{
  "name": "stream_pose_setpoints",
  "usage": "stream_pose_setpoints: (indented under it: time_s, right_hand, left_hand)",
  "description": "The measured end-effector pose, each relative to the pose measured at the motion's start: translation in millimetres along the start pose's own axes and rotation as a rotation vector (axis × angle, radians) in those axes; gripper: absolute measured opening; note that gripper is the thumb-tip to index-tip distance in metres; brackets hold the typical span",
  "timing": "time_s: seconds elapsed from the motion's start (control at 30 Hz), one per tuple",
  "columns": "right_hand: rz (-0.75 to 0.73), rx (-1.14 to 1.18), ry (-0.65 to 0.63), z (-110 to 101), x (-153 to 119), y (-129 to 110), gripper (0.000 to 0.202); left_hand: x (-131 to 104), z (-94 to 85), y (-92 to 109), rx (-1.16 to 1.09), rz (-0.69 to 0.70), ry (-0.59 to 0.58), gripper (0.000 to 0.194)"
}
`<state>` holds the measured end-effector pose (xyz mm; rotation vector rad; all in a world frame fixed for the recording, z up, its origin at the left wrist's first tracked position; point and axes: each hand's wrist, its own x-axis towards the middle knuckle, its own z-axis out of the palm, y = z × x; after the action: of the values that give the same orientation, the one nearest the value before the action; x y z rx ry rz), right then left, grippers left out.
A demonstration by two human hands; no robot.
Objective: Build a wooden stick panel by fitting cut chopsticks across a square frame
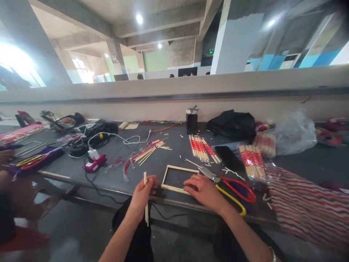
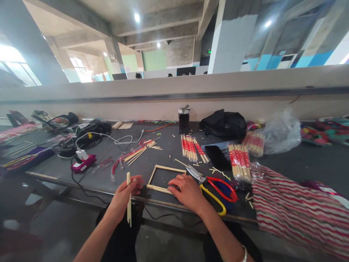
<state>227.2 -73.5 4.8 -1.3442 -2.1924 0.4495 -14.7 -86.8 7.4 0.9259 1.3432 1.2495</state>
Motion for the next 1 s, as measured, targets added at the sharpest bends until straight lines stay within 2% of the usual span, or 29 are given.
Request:
stream_pose_setpoints:
  time_s: [0.07,0.13,0.17,0.27,0.37,0.47,0.57,0.83,0.93,1.0]
  right_hand:
    - [0.027,0.109,0.12,-2.0,-0.8,-2.4,0.016]
    - [0.057,0.236,0.196,-3.9,-3.5,-11.0,0.017]
    - [0.065,0.302,0.194,-4.4,-5.4,-17.8,0.018]
    - [0.07,0.47,0.069,-3.1,-11.7,-42.9,0.019]
    - [0.082,0.588,-0.055,1.8,-15.0,-61.1,0.019]
    - [0.131,0.692,-0.118,6.7,-13.9,-61.2,0.022]
    - [0.183,0.739,-0.116,8.2,-10.7,-50.6,0.02]
    - [0.105,0.412,0.1,-1.4,-4.3,-27.1,0.015]
    - [0.091,0.224,0.151,-3.7,-0.8,-13.8,0.016]
    - [0.068,0.066,0.146,-4.3,3.1,-5.2,0.018]
  left_hand:
    - [-6.4,2.9,15.3,-0.116,0.044,0.018,0.048]
    - [-14.5,10.1,31.4,-0.28,0.056,-0.041,0.04]
    - [-18.3,15.2,38.0,-0.351,0.05,-0.076,0.037]
    - [-26.4,34.2,46.8,-0.517,0.04,-0.183,0.03]
    - [-28.7,53.0,42.7,-0.615,0.046,-0.238,0.027]
    - [-28.3,66.0,37.4,-0.65,0.039,-0.269,0.027]
    - [-25.9,71.0,35.5,-0.627,0.021,-0.297,0.029]
    - [-8.8,59.4,33.9,-0.62,-0.077,-0.285,0.032]
    - [0.7,45.8,39.6,-0.6,-0.092,-0.25,0.029]
    - [9.2,32.4,43.9,-0.555,-0.053,-0.211,0.028]
